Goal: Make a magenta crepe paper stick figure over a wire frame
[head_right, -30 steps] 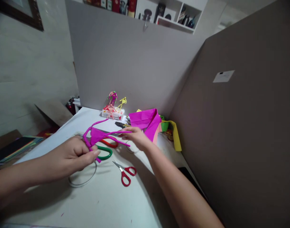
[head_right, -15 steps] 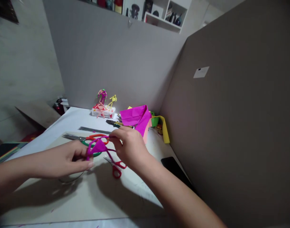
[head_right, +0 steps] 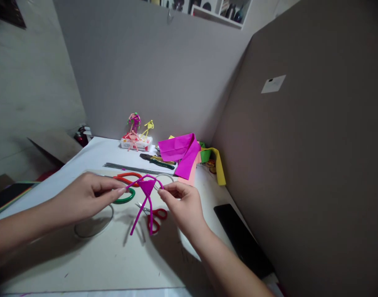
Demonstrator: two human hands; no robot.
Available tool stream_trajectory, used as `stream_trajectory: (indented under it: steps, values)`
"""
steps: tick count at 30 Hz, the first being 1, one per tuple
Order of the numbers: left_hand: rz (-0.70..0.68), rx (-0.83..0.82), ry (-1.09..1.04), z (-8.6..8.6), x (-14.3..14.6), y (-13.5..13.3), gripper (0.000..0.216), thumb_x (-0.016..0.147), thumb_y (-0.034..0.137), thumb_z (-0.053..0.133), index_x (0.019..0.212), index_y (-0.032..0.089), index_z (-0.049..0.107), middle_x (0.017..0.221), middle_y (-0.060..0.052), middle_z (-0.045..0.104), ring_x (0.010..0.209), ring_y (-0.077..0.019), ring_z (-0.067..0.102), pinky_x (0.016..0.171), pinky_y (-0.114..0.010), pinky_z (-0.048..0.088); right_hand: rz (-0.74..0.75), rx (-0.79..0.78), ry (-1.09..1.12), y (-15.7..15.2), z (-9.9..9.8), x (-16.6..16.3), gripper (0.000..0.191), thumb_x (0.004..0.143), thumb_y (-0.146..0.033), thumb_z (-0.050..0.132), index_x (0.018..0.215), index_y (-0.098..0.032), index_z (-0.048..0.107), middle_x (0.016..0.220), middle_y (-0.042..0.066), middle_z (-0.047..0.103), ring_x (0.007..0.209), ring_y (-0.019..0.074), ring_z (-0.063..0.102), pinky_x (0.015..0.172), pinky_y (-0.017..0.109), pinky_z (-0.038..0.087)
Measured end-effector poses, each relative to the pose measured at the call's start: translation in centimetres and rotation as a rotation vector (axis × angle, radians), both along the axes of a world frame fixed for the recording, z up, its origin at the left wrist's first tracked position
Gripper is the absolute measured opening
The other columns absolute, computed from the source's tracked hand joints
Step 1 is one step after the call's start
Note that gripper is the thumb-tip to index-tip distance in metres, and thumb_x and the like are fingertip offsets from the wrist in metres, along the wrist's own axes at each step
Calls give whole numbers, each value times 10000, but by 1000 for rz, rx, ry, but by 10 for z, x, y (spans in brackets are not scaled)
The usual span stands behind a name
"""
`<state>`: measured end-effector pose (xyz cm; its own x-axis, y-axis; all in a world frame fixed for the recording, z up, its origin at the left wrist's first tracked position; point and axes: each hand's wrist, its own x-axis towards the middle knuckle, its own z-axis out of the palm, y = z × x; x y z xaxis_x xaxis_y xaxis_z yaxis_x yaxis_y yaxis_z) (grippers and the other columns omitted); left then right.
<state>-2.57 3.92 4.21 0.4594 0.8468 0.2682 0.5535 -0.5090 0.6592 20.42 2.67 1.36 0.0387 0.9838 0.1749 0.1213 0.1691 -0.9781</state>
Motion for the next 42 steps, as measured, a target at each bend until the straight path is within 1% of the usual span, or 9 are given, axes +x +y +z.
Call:
stream_trajectory:
  steps: [4,9,12,16,22,27,33,38,42]
  values:
    - [53,110,7,-6,2,-1,269,838,267,501,649,155,656,475,49,441,433,-85,347,426,-207,262,62,-70,80,-2,0,3,216,663,-359,769,703,-158,702,629,28,644,622,153,570,608,294,454]
    - [46,70,11,-2,0,-3,278,835,275,506,644,153,666,491,39,486,446,-92,395,432,-201,298,140,-127,157,-3,3,5,210,618,-342,813,706,-176,717,732,21,650,694,146,547,658,284,429]
    - [14,22,19,1,-3,-4,248,832,270,516,713,154,699,471,50,429,435,-86,343,411,-199,266,143,-165,218,-2,0,5,199,610,-325,819,695,-175,721,684,5,620,656,125,500,640,270,398]
    - [61,-25,83,-1,-5,-5,237,829,293,541,833,139,721,435,80,298,411,-74,238,385,-205,170,140,-198,268,0,-5,6,200,618,-321,817,710,-168,727,634,-15,577,616,107,449,620,260,363]
    - [173,331,171,-3,-4,-10,278,849,287,529,918,142,756,439,56,407,422,-80,289,407,-206,220,178,-252,340,-3,-7,2,203,623,-320,818,696,-166,707,619,-29,551,599,91,423,605,245,332]
    - [198,596,176,-3,-3,-15,254,842,246,536,944,158,752,422,68,406,397,-81,328,440,-213,274,253,-303,392,-5,-3,2,206,611,-300,826,711,-167,704,688,-11,585,607,91,443,593,236,346]
    - [138,632,129,-5,-6,-14,213,819,225,535,669,193,683,458,34,496,436,-98,385,484,-233,316,353,-353,434,-7,1,5,213,594,-274,841,740,-167,729,667,-4,590,597,91,452,594,232,365]
    - [-43,588,131,-3,-6,-17,277,806,142,507,534,187,500,457,54,355,450,-96,268,489,-273,242,360,-358,494,-8,1,4,258,558,-295,863,728,-154,729,605,-16,561,560,85,439,587,239,363]
    - [-147,544,129,-5,-4,-18,325,806,114,488,528,192,340,506,61,254,482,-104,204,506,-293,199,338,-350,546,-11,0,-2,272,552,-293,871,733,-152,724,617,-15,573,570,83,459,603,242,372]
